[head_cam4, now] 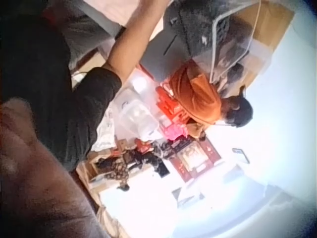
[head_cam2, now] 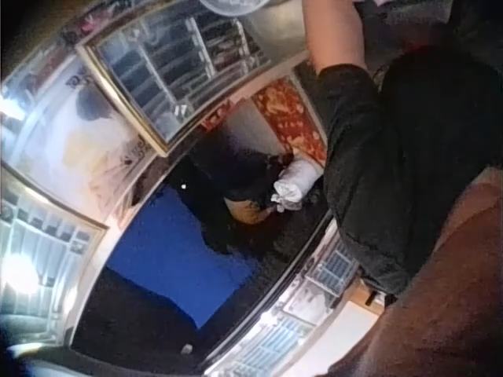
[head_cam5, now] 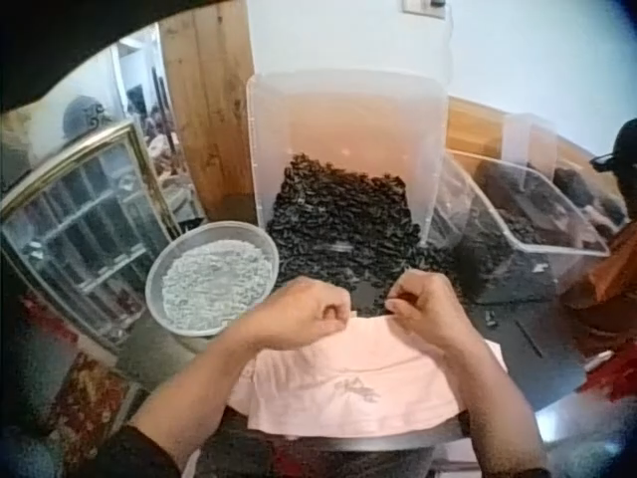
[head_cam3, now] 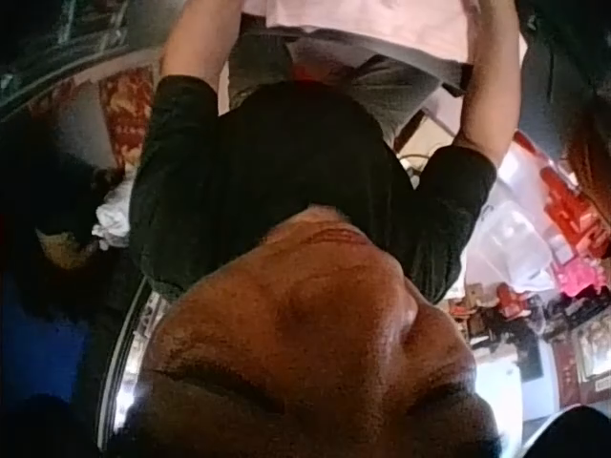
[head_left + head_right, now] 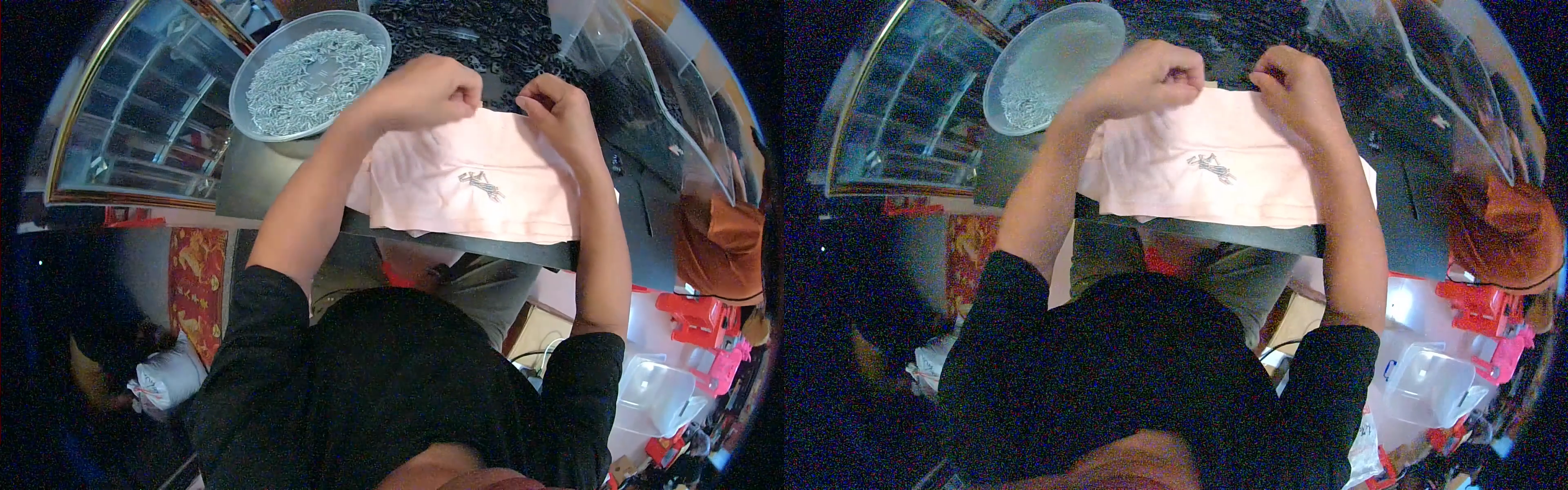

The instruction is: The person takes black plastic tabs and metal pins by hand, attaches the pins into the tabs, and places the assembled fasteners onto a cloth.

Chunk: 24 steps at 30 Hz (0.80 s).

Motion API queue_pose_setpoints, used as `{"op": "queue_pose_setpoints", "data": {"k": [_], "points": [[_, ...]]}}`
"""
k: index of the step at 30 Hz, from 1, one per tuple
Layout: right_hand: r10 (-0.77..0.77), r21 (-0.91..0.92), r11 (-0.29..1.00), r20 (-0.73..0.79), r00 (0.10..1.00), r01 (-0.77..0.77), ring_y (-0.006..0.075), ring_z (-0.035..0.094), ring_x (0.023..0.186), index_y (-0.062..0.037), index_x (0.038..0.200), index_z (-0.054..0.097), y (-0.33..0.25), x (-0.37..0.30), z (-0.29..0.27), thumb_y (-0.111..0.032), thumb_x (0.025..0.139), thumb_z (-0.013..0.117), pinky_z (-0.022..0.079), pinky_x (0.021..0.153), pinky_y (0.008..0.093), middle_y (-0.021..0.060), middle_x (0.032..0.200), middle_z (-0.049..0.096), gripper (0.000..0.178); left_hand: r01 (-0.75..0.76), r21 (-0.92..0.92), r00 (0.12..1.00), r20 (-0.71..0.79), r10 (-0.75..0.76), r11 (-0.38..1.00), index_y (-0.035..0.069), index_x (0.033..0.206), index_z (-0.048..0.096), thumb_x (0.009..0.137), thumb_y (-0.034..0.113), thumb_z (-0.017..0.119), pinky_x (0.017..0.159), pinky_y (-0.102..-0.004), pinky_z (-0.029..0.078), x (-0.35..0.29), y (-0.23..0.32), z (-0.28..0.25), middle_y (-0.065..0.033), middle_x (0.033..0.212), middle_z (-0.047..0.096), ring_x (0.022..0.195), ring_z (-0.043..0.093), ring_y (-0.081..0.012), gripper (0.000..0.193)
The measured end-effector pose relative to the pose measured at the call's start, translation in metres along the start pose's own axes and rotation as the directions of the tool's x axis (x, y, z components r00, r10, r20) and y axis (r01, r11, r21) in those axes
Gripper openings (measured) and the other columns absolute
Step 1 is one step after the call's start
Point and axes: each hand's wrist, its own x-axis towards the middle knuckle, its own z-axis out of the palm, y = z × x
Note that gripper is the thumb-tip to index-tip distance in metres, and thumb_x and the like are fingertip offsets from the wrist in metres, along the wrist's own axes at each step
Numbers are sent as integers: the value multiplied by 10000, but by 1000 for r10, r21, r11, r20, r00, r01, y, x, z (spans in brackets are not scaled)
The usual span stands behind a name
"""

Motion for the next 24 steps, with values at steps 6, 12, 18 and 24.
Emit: {"op": "queue_pose_setpoints", "data": {"k": [6, 12, 18, 24], "points": [[98, 16, 995, -28, 995, -98, 197, 582, 644, 7, 805, 597, 10, -1, -1, -60, 719, 617, 452, 606, 286, 121, 721, 603, 111, 20, 277, 953, 285, -102, 961, 40, 641, 536, 587, 95, 571, 481, -341, 384, -8, 1, -11, -89, 559, 526, 524, 526, -216, 84], [173, 75, 982, -30, 984, -171, 152, 568, 653, 7, 826, 598, 4, -1, -3, -54, 741, 606, 445, 614, 272, 111, 717, 605, 105, -8, 361, 928, 351, -128, 932, 49, 629, 519, 553, 95, 581, 508, -387, 393, -8, 2, -6, -103, 589, 532, 578, 537, -292, 108], [101, 30, 995, -76, 992, -98, 43, 425, 587, 18, 813, 579, 11, 1, -4, 0, 782, 567, 353, 508, 197, -22, 633, 498, 37, -35, 305, 946, 316, -66, 952, 56, 624, 522, 591, 97, 562, 537, -399, 406, -12, 6, -5, -112, 640, 534, 635, 542, -303, 66], [62, 13, 998, -64, 996, -61, 57, 451, 608, 11, 843, 595, 13, 1, 0, -2, 772, 583, 379, 533, 214, 0, 688, 536, 73, -54, 350, 931, 357, -80, 935, 50, 628, 524, 619, 119, 562, 541, -399, 410, -9, 5, -2, -114, 618, 531, 620, 545, -299, 79]]}}
